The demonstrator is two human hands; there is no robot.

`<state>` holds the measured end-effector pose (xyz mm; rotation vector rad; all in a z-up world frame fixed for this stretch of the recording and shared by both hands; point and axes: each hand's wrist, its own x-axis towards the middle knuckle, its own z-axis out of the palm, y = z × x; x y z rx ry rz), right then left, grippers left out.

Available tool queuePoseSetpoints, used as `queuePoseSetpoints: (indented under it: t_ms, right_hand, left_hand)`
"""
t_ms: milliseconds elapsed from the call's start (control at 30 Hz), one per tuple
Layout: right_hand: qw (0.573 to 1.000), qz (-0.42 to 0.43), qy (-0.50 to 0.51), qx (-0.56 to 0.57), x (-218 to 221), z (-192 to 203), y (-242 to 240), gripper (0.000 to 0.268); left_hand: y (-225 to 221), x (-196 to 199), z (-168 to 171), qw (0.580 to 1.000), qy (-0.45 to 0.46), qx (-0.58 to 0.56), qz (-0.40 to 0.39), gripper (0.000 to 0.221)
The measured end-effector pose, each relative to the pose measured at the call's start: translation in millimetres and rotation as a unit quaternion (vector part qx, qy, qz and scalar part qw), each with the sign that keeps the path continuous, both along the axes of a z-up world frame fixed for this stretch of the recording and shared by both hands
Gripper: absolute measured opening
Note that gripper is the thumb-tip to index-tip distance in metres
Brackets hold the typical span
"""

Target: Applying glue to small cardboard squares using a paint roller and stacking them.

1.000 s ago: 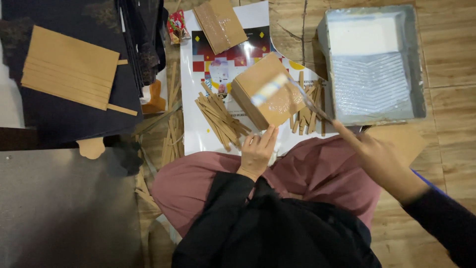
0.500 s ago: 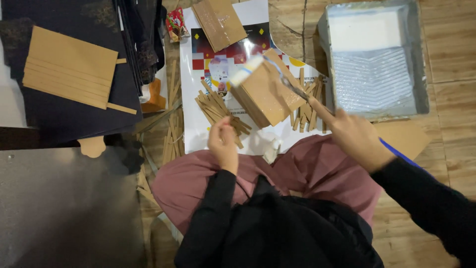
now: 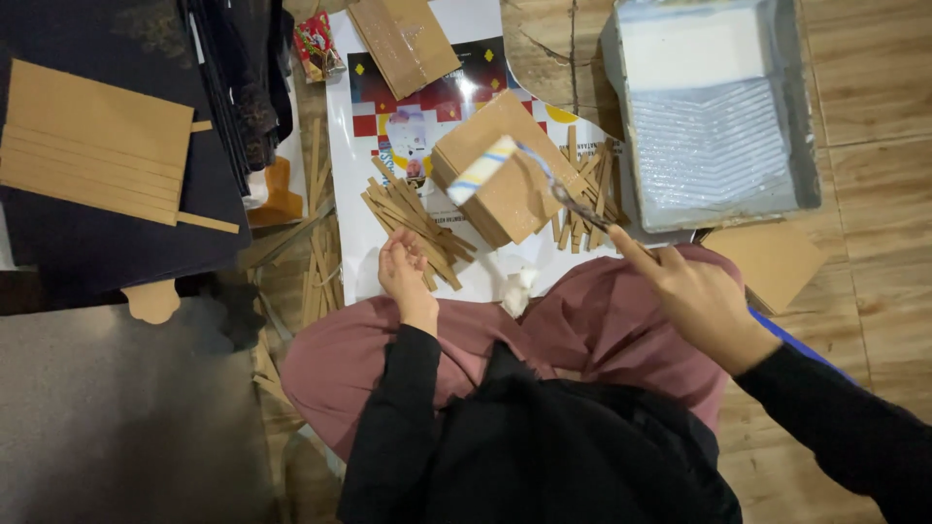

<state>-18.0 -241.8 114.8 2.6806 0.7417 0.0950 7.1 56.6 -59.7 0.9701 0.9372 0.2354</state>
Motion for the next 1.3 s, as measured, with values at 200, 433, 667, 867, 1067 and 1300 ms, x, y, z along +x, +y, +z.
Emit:
queuePoseSetpoints:
  t_ms: [200,433,667,867,1067,1300]
  right_hand:
    - [0.997,-0.023,0.031,-0.074,-49.4,-5.5,-37.4,0.090]
    - [0.928,-0.250,0.271,-0.056,-72.7,29.8,-61.3,0.086]
    - [0.964,-0.196,0.180,-0.012,-25.0,7.3,-58.8,0.086]
    - [0.970,-0.119,0.198,0.073,50.8,-8.0,-16.1,0.087]
    - [0.972,-0.109,0.202,0.058,44.4,-1.0,-25.3,0.090]
    - [0.989,-0.107,0.082,-0.059,-55.1,-17.2,-98.7,0.090]
  left_hand:
    - [0.7,4.6,-0.5,0.998,-0.025,-0.045,0.038,0.021]
    - [-12.4,10.8,10.1,0.997,-0.050,0.049,-0.025,0.018]
    - [-11.9,8.9,13.3,0.998,-0.050,0.015,-0.021,0.018]
    - [-10.7,8.9,8.0,0.998,-0.039,0.019,-0.034,0.017]
    - [-7.1,7.2,3.8,0.999,-0.044,-0.004,-0.021,0.018]
    - [-13.9,9.9,6.0,0.996,-0.046,0.017,-0.070,0.018]
